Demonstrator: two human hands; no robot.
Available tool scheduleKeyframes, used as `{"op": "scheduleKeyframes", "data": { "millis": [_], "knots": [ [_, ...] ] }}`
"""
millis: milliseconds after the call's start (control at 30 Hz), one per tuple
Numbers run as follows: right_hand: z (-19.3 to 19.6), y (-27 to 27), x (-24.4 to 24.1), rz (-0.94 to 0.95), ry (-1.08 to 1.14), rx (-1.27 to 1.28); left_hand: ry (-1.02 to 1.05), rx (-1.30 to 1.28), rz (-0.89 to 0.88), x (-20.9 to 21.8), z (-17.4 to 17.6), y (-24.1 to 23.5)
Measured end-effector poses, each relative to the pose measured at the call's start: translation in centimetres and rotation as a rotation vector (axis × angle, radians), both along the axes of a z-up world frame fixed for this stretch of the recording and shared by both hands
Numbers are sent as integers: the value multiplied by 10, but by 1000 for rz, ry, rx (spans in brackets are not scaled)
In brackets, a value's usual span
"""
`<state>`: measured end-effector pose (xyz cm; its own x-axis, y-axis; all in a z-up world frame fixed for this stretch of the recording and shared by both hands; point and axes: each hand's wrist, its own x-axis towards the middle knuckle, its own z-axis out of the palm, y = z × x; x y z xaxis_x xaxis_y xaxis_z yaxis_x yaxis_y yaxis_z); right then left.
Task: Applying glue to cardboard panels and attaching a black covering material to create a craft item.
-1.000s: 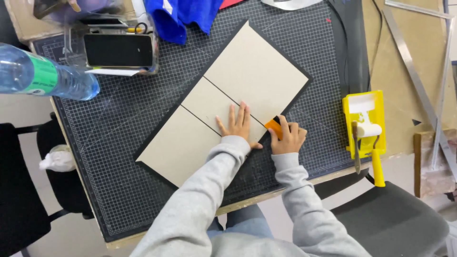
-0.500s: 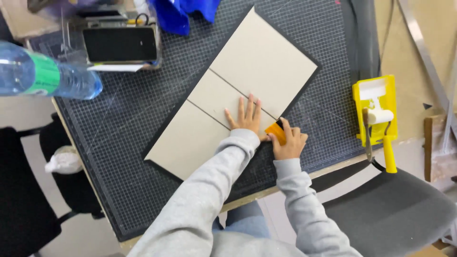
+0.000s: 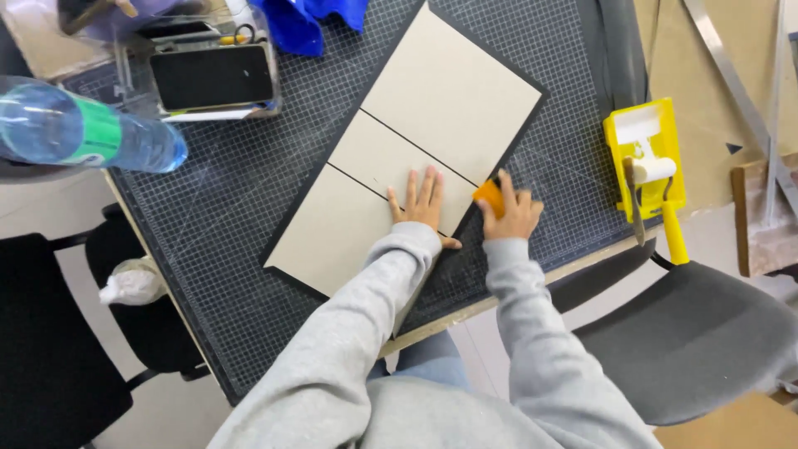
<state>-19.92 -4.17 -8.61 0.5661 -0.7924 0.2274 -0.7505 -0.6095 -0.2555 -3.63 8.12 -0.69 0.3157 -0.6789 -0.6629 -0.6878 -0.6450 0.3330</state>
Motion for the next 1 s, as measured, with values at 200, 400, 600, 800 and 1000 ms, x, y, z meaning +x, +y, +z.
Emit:
{"op": "scheduleKeyframes", "data": {
  "millis": [200,400,600,800,1000],
  "knots": [
    [1,19,-9,62,74,17,5,1,-11,2,-3,-7],
    [8,42,-12,46,42,-2,15,-17,-16,10,-1,-9],
    [7,20,-13,2,74,-51,93,-34,-21,7,-11,5],
    [2,52,-19,61,100,-37,91,-53,-41,14,-8,4],
    [6,59,-13,40,53,-149,87,-56,-53,17,-8,2]
  ]
}}
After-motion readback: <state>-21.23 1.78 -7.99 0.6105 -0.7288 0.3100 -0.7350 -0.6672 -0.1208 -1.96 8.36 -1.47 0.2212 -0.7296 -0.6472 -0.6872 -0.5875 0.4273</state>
